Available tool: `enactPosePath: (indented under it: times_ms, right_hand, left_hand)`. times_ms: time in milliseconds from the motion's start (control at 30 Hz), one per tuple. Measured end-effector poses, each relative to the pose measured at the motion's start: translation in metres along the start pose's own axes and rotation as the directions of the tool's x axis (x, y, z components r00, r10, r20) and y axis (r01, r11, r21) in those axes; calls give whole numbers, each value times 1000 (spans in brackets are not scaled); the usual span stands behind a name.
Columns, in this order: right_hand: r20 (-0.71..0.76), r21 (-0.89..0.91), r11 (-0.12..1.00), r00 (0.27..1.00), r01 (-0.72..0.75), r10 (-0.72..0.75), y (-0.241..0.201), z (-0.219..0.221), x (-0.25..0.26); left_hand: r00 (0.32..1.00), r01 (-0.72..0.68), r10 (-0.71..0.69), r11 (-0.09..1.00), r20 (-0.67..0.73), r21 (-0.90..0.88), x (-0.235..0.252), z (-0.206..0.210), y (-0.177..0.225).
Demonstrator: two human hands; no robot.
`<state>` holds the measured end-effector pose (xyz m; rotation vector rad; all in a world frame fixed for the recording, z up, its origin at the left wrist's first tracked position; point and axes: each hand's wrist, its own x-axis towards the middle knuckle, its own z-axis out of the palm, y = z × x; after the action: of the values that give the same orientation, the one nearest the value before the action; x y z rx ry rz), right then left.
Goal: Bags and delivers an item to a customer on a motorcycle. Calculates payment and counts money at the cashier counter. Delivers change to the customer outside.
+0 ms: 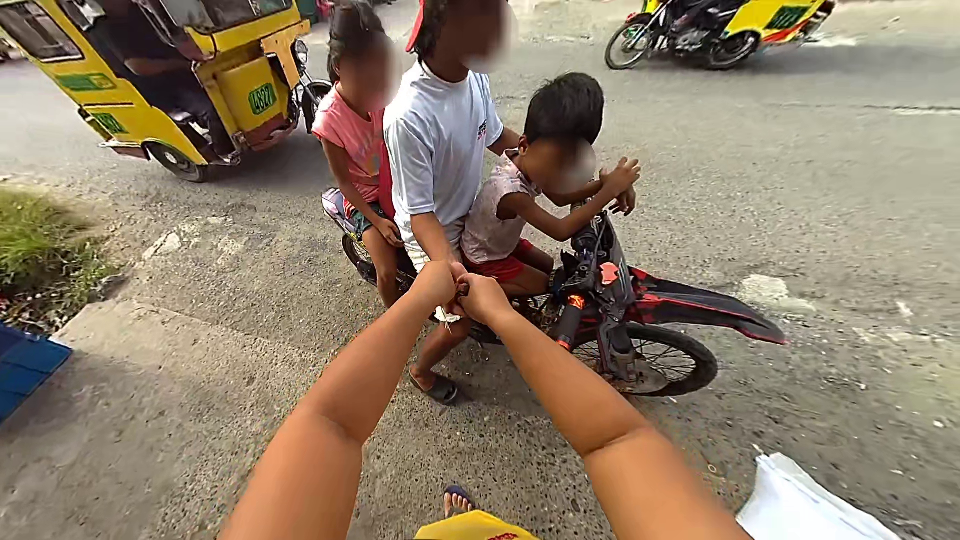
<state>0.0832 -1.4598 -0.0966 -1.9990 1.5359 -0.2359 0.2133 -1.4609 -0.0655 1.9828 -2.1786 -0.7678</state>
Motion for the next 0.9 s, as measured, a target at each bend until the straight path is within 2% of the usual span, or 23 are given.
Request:
enactPosePath:
  times_ms: [100, 267, 333, 400, 433, 500, 533, 567, 633, 733, 800, 833, 900]
  right_hand:
    - [6, -11, 1000, 1000, 18, -18, -5, -2, -2]
    - [-39, -74, 996, 998, 40, -43, -7, -6, -9]
    - [-119, -73, 995, 990, 63, -71, -4, -6, -15]
    - [-268, -40, 990, 953, 138, -144, 3, -3, -26]
    - [-375, -24, 976, 903, 218, -211, 10, 4, -32]
    - [-606, -105, 901, 691, 422, -394, 32, 29, -43]
    - [-660, -165, 855, 589, 492, -467, 43, 44, -52]
    - [-668, -209, 813, 528, 543, -524, 54, 60, -64]
    - [-616, -266, 735, 476, 624, -628, 78, 92, -92]
    - [-472, -292, 619, 453, 729, -756, 112, 137, -133]
    - [-399, -290, 589, 464, 755, -791, 131, 166, -156]
    - [-382, -268, 606, 494, 749, -781, 138, 178, -167]
    - [-377, -133, 701, 619, 700, -689, 141, 199, -189]
  left_hand:
    - [999, -52, 53, 996, -13, 70, -1, 6, 9]
    - [1000, -12, 10, 990, 20, 138, 5, 15, 13]
    - [1000, -16, 13, 993, 29, 118, 6, 15, 11]
    - [998, -32, 26, 993, 57, 113, 7, 11, 10]
    - [997, -54, 47, 993, 64, 102, 6, 8, 8]
    - [992, -122, 121, 992, 23, 40, 2, 3, 0]
    - [990, -141, 141, 990, -14, -5, -3, -1, -6]
    - [989, -143, 140, 988, -55, -50, -10, -6, -11]
    - [988, -100, 84, 988, -128, -120, -29, -17, -22]
    - [967, -98, 45, 973, -250, -207, -58, -24, -55]
    - [962, -96, 25, 963, -270, -252, -83, -17, -78]
    - [966, -85, 15, 960, -259, -265, -98, -9, -89]
    - [979, -31, -27, 960, -200, -279, -129, 16, -111]
